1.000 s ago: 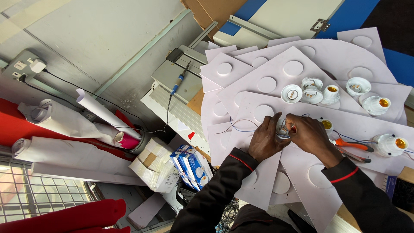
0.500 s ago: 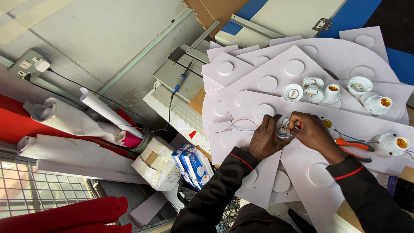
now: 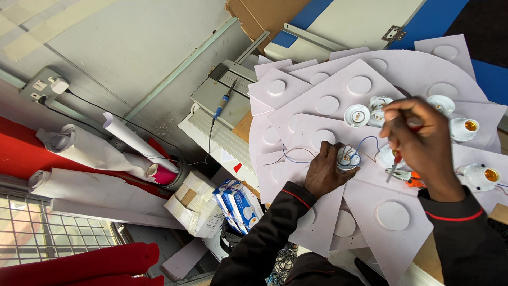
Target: The person assembles light fixtures by connecting wires to lamp sockets mounted on white panels. They use pliers to strip wire ends, a screwdriver to secure connections, and a soldering iron to join wires. The person handles multiple sockets and wires throughout the process.
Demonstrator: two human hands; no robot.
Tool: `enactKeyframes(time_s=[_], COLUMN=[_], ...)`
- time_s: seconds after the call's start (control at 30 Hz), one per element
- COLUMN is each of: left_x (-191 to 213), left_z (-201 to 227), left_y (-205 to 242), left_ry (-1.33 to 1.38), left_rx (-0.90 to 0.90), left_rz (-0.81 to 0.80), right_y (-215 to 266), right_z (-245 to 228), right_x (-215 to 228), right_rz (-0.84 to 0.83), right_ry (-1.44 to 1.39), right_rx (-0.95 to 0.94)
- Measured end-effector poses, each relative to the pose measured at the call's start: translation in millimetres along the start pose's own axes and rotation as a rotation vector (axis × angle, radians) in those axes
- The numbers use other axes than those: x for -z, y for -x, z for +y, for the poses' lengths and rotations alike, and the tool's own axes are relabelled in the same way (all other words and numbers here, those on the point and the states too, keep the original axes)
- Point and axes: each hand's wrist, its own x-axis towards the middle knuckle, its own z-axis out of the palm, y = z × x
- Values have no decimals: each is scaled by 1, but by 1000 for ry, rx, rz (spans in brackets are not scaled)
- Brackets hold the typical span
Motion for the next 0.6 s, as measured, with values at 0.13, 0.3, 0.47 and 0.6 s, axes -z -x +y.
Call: enactKeyframes(time_s=[0.13,0.3,0.47,0.6], left_x=[1,0,0,2], left_z=[1,1,0,2], left_y=[0,-1,0,-1], left_ry=[-3,-51,-31,-65], left_rx=[27,0,-1,6], left_rz=[-8,-5,29,-1], right_y=[-1,0,2,3], right_z=[-27,81,60,22], right_x=[-5,-18,-18,-5], right_rz=[-11,-555,-458,-128], right_ry=[100,1045,742,132], right_rx=[-119,95,-57,-18])
